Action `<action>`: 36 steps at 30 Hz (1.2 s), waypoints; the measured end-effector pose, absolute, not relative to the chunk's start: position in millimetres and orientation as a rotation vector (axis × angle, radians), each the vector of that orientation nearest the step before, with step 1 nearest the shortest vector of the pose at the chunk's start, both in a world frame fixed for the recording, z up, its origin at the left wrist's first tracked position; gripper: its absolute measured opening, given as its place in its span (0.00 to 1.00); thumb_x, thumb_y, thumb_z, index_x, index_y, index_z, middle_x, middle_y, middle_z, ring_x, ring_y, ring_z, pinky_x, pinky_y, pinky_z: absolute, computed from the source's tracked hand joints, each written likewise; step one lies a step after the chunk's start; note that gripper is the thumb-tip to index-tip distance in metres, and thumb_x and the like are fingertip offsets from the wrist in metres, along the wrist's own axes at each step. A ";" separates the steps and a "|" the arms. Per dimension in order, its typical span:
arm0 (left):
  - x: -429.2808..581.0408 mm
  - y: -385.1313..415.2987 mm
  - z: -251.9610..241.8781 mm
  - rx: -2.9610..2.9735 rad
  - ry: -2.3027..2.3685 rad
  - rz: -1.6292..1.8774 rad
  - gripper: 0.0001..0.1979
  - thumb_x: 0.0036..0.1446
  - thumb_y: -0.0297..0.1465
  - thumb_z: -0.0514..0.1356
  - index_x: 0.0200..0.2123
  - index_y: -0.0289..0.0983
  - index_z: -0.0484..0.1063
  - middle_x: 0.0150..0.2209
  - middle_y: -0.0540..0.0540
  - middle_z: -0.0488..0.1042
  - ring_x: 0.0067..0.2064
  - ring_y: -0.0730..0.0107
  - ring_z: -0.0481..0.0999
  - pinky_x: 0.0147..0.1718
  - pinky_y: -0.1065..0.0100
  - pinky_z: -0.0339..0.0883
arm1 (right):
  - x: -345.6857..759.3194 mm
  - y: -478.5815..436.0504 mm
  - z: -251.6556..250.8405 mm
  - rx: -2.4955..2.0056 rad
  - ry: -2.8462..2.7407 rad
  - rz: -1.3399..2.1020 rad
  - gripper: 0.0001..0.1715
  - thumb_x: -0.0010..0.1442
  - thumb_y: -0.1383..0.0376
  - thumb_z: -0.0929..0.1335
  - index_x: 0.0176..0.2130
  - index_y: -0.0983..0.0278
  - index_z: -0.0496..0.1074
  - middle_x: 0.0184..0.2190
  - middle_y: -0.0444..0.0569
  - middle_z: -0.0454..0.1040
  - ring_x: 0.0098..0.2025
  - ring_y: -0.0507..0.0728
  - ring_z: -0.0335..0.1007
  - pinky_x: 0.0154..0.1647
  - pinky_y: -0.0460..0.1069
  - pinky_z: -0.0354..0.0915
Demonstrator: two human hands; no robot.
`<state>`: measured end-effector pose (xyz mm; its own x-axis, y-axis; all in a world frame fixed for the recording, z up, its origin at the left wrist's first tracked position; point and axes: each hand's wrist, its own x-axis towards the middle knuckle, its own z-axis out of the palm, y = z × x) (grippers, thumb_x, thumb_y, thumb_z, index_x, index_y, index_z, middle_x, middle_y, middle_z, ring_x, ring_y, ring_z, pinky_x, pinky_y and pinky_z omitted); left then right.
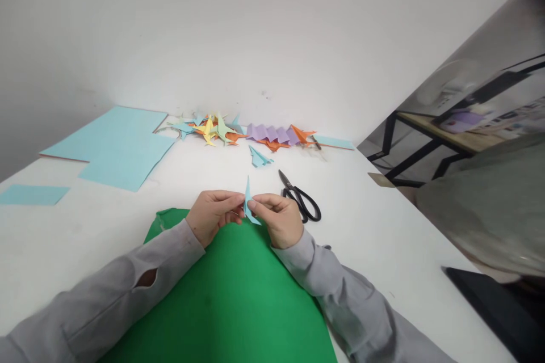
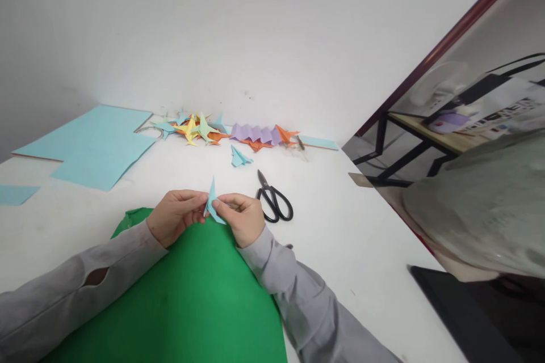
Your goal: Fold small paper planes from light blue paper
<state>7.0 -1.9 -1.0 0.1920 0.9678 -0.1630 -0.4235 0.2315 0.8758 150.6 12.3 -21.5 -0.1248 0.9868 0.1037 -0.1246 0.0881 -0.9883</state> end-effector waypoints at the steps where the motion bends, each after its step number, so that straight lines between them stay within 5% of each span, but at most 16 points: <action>1: 8.3 -2.5 -1.4 0.787 0.851 1.144 0.12 0.39 0.34 0.66 0.22 0.29 0.74 0.18 0.47 0.70 0.22 0.76 0.67 0.20 0.73 0.62 | 150.2 12.3 -22.6 -0.977 -1.242 1.300 0.09 0.40 0.63 0.74 0.24 0.64 0.75 0.17 0.44 0.73 0.19 0.50 0.64 0.21 0.45 0.61; 8: 13.2 -6.2 -0.5 0.795 0.816 1.187 0.12 0.40 0.35 0.65 0.19 0.31 0.72 0.17 0.50 0.65 0.21 0.79 0.63 0.20 0.74 0.57 | 147.5 12.7 -24.9 -0.922 -1.139 1.428 0.12 0.40 0.60 0.74 0.25 0.65 0.75 0.18 0.45 0.73 0.21 0.51 0.66 0.23 0.46 0.63; 21: 15.7 -10.5 -0.8 1.085 1.072 1.294 0.09 0.43 0.34 0.63 0.19 0.33 0.72 0.14 0.52 0.66 0.16 0.79 0.62 0.16 0.74 0.55 | 145.4 4.9 -8.3 -0.999 -1.352 1.098 0.09 0.41 0.61 0.72 0.21 0.64 0.73 0.18 0.45 0.73 0.21 0.51 0.65 0.23 0.47 0.62; 36: 4.2 -3.8 3.2 0.966 1.024 1.028 0.11 0.34 0.33 0.68 0.20 0.30 0.74 0.14 0.48 0.71 0.16 0.77 0.67 0.16 0.75 0.60 | 149.1 14.5 -31.9 -0.940 -1.113 1.590 0.11 0.38 0.62 0.75 0.19 0.66 0.72 0.12 0.41 0.69 0.15 0.46 0.60 0.17 0.42 0.54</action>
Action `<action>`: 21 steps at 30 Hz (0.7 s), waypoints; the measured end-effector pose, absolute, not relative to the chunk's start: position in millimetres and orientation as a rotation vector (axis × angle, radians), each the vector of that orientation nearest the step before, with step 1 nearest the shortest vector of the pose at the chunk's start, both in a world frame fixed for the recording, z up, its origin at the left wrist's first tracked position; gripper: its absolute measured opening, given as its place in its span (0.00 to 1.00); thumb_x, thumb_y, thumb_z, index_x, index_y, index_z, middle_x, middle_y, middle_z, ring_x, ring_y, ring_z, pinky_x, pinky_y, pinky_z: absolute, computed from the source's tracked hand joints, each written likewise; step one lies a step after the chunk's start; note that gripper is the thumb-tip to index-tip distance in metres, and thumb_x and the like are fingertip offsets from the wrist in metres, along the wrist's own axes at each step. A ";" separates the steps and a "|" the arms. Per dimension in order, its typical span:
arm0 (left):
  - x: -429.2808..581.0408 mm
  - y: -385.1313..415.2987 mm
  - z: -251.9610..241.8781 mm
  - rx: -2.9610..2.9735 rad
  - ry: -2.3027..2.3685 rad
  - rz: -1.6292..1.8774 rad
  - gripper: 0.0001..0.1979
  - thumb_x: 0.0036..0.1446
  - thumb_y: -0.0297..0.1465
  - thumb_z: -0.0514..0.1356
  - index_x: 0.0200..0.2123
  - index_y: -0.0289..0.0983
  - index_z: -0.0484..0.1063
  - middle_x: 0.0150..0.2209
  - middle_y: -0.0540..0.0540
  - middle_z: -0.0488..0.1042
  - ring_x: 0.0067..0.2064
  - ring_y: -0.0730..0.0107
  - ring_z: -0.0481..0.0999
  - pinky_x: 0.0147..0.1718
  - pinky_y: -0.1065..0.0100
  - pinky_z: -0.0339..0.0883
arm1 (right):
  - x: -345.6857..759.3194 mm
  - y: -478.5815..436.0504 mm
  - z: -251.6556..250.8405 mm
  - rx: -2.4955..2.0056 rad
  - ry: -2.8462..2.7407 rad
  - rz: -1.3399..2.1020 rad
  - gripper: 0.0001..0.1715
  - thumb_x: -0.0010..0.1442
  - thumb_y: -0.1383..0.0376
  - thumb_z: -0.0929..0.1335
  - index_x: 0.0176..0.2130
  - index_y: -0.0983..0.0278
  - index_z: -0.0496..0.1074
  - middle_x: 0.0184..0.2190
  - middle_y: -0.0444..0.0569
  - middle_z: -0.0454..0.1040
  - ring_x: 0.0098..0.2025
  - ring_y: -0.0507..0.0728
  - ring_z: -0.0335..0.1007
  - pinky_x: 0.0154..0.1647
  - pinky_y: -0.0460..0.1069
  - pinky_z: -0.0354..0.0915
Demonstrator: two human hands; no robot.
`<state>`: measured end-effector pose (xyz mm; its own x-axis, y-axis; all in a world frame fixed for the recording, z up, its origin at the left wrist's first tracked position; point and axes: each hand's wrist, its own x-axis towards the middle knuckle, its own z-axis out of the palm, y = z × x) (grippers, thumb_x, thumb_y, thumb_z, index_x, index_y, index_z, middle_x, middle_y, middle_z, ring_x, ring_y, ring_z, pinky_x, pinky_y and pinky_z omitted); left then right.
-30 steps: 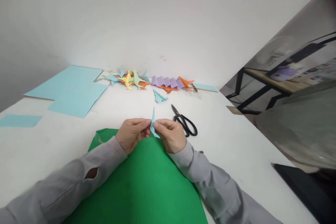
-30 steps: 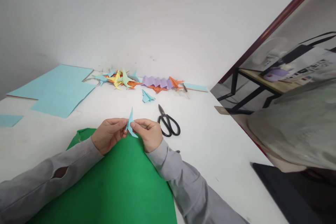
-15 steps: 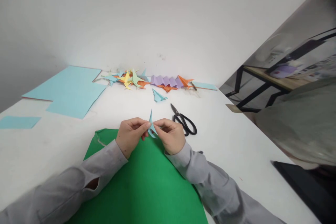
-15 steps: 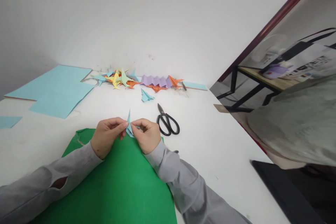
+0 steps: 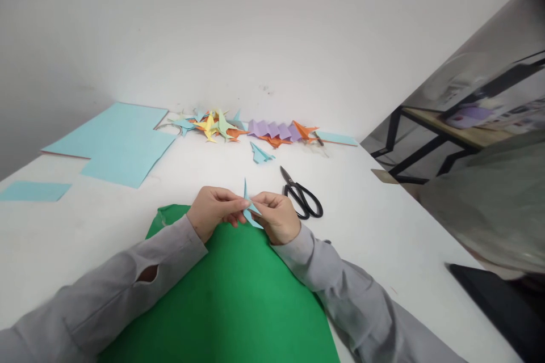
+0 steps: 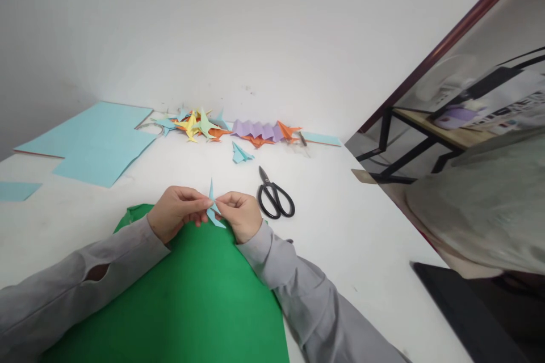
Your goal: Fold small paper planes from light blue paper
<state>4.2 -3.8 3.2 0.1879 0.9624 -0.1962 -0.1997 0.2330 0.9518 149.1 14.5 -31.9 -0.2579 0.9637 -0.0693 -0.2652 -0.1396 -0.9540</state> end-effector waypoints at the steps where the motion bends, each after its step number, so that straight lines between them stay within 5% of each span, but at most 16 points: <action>1: 4.2 -4.0 2.9 0.980 1.029 1.030 0.11 0.34 0.33 0.68 0.20 0.30 0.74 0.14 0.47 0.71 0.16 0.77 0.67 0.15 0.75 0.60 | 149.5 14.5 -31.0 -0.938 -1.122 1.591 0.11 0.37 0.62 0.75 0.19 0.66 0.72 0.12 0.41 0.69 0.15 0.46 0.60 0.17 0.42 0.54; 21: 6.8 -5.3 -1.1 0.929 1.013 1.260 0.09 0.39 0.32 0.66 0.20 0.31 0.72 0.13 0.50 0.70 0.15 0.79 0.65 0.15 0.76 0.59 | 146.7 8.8 -22.8 -0.762 -1.218 1.569 0.12 0.40 0.65 0.74 0.30 0.64 0.75 0.21 0.44 0.75 0.23 0.51 0.69 0.27 0.47 0.63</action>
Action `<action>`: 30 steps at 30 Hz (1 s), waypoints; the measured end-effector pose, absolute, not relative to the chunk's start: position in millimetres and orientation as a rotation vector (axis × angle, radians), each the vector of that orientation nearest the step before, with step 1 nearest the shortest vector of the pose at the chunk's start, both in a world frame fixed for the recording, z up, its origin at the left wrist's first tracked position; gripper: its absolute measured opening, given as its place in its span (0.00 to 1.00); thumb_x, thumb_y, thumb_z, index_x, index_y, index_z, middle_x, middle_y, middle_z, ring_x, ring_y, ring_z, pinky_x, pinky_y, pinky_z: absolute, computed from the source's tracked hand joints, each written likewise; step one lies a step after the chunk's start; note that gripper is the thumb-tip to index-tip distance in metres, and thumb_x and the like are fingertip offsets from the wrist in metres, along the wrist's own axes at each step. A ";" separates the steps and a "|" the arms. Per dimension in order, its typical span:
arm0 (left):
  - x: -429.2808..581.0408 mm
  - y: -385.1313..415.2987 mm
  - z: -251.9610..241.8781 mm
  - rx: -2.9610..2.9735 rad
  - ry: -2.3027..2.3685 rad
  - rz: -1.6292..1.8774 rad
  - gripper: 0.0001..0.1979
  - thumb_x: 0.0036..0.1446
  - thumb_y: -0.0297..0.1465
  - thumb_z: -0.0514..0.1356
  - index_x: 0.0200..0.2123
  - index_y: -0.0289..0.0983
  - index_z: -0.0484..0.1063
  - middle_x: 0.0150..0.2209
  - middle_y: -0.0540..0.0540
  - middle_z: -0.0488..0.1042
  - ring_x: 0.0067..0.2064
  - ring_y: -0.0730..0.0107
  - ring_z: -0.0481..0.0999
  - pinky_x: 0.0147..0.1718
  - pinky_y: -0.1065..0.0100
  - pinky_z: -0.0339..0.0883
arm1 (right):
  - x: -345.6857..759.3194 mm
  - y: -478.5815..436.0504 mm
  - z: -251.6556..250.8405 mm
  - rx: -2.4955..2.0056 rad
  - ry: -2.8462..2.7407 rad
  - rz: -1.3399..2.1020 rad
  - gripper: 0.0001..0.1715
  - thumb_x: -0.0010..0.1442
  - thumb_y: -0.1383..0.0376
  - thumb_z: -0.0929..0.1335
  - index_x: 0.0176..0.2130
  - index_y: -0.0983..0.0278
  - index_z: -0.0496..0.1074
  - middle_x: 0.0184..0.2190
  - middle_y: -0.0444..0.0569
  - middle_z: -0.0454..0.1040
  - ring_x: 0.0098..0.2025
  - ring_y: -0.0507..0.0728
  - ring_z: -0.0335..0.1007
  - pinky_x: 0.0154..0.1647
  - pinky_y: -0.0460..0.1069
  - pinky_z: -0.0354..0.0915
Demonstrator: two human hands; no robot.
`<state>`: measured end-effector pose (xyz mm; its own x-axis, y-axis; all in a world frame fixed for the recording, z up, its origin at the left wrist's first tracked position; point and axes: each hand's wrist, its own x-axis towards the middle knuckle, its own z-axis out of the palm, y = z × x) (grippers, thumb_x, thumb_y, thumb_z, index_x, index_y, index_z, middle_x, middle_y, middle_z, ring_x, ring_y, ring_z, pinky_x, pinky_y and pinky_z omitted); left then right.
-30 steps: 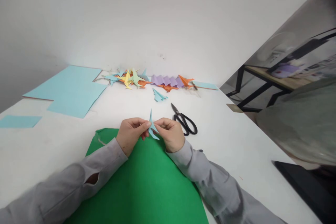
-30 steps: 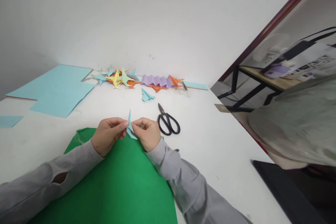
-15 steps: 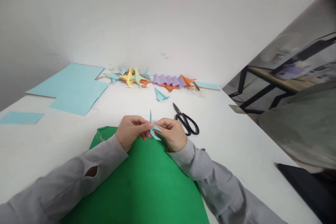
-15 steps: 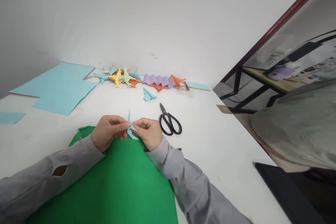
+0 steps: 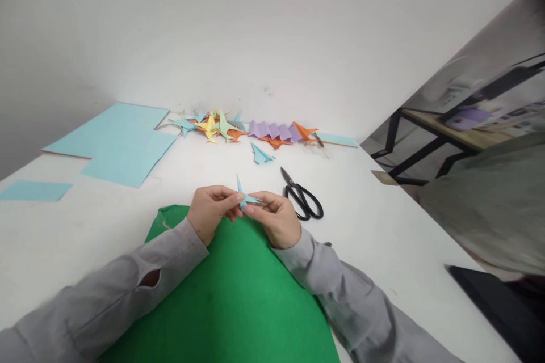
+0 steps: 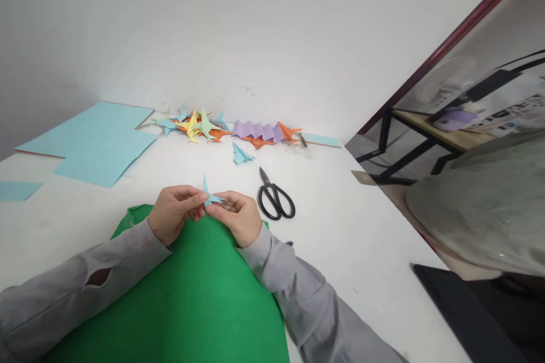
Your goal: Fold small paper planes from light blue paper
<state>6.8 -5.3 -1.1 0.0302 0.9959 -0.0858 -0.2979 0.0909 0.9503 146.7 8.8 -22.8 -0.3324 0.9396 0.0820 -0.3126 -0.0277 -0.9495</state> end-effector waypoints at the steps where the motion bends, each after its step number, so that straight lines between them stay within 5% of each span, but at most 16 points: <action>1: 7.0 -5.5 -1.1 0.938 1.010 1.264 0.09 0.39 0.32 0.66 0.20 0.31 0.72 0.13 0.50 0.70 0.15 0.79 0.66 0.15 0.76 0.59 | 145.3 8.6 -23.2 -0.803 -1.209 1.535 0.11 0.40 0.65 0.74 0.29 0.64 0.75 0.20 0.43 0.75 0.22 0.50 0.68 0.25 0.46 0.62; 10: 10.3 -6.6 -2.5 1.001 1.041 1.301 0.08 0.39 0.31 0.66 0.20 0.31 0.72 0.13 0.50 0.70 0.16 0.78 0.67 0.16 0.75 0.61 | 143.1 9.4 -26.4 -0.844 -1.190 1.484 0.08 0.44 0.62 0.73 0.26 0.64 0.75 0.20 0.44 0.75 0.22 0.50 0.67 0.25 0.46 0.61; 17: 9.7 -7.0 1.1 0.849 0.918 1.232 0.13 0.44 0.36 0.62 0.20 0.30 0.71 0.14 0.46 0.71 0.17 0.73 0.70 0.15 0.74 0.62 | 142.2 9.1 -20.1 -0.786 -0.981 1.703 0.12 0.38 0.60 0.75 0.22 0.66 0.74 0.15 0.43 0.71 0.19 0.49 0.64 0.22 0.46 0.59; 30: 12.0 -6.9 0.0 0.979 1.020 1.175 0.13 0.37 0.35 0.66 0.19 0.31 0.70 0.16 0.47 0.71 0.17 0.75 0.68 0.13 0.74 0.62 | 142.5 9.8 -18.9 -0.790 -0.950 1.714 0.12 0.36 0.62 0.76 0.22 0.65 0.73 0.16 0.43 0.72 0.20 0.49 0.64 0.23 0.46 0.59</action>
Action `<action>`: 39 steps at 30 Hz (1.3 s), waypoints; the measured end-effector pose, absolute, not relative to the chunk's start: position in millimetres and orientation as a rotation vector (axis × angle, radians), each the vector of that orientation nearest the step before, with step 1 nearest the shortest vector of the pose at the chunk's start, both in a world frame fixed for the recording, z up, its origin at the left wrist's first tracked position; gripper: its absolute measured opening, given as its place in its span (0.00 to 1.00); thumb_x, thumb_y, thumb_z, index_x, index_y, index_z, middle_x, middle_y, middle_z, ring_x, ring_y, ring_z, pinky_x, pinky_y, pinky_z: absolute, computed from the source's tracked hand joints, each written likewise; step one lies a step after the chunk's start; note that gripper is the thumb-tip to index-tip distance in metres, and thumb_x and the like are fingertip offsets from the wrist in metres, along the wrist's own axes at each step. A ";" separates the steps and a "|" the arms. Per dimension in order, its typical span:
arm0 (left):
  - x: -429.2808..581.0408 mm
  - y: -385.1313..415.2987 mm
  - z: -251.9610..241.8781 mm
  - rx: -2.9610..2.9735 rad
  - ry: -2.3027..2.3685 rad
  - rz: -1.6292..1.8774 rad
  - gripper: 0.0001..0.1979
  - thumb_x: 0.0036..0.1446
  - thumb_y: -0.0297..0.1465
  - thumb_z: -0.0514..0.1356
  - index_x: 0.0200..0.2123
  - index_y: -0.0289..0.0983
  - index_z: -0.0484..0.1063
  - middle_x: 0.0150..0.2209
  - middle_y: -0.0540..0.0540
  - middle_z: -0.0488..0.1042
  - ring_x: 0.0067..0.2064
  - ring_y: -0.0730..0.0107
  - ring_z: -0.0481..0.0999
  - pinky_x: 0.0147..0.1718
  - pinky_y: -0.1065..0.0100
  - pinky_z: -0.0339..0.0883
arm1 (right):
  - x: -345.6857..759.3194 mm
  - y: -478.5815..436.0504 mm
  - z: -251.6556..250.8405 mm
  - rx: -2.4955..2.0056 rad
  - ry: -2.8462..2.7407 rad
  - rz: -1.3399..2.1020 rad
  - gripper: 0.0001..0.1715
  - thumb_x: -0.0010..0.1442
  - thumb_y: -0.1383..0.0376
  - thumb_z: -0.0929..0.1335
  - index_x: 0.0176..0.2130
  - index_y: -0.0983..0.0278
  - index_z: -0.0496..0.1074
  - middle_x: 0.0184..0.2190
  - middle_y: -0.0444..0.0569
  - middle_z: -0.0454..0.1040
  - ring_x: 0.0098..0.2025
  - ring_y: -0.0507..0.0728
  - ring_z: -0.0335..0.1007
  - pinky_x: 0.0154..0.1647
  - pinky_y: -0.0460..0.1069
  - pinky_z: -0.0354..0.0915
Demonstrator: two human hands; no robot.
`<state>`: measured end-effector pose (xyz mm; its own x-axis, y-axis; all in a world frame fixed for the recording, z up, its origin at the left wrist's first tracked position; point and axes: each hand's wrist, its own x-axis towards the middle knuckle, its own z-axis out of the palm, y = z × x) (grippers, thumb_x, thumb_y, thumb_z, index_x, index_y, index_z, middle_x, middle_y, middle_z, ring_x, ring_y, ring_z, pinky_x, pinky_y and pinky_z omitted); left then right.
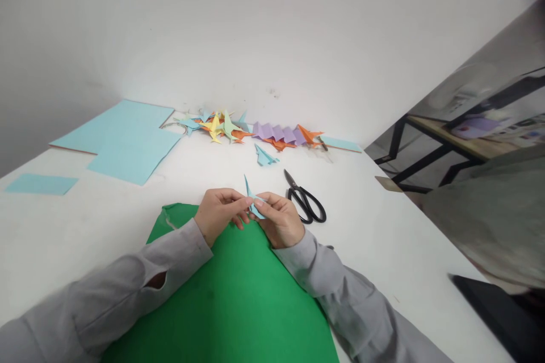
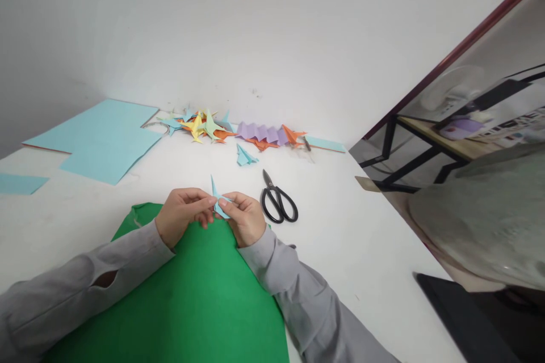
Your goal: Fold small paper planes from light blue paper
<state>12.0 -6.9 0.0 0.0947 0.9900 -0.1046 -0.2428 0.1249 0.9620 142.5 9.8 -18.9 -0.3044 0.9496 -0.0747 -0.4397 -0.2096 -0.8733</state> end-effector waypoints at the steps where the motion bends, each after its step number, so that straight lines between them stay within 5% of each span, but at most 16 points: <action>1: 11.9 -6.5 -0.2 0.978 1.022 1.162 0.13 0.38 0.36 0.65 0.19 0.31 0.70 0.16 0.47 0.71 0.17 0.75 0.68 0.13 0.74 0.62 | 142.6 10.1 -19.4 -0.787 -0.958 1.709 0.12 0.37 0.62 0.75 0.22 0.65 0.73 0.16 0.42 0.72 0.19 0.49 0.64 0.23 0.46 0.59; 19: 11.3 -6.8 5.1 1.149 1.049 1.107 0.17 0.40 0.42 0.64 0.19 0.31 0.70 0.13 0.50 0.68 0.14 0.76 0.67 0.12 0.75 0.62 | 141.1 12.5 -27.0 -0.872 -0.982 1.555 0.13 0.36 0.60 0.75 0.24 0.63 0.73 0.18 0.41 0.72 0.21 0.50 0.63 0.23 0.46 0.58; 39: 4.7 -6.4 5.5 1.350 1.057 1.088 0.09 0.41 0.34 0.63 0.22 0.33 0.69 0.15 0.51 0.69 0.17 0.74 0.69 0.17 0.72 0.64 | 146.6 14.8 -25.9 -0.930 -1.226 1.422 0.11 0.40 0.60 0.73 0.22 0.64 0.71 0.14 0.38 0.65 0.18 0.47 0.54 0.20 0.44 0.50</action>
<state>4.7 -6.4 5.5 0.1941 0.9798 0.0482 0.0198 -0.0530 0.9984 146.6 14.8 -25.9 -0.2052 0.9772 0.0542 -0.1972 0.0130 -0.9803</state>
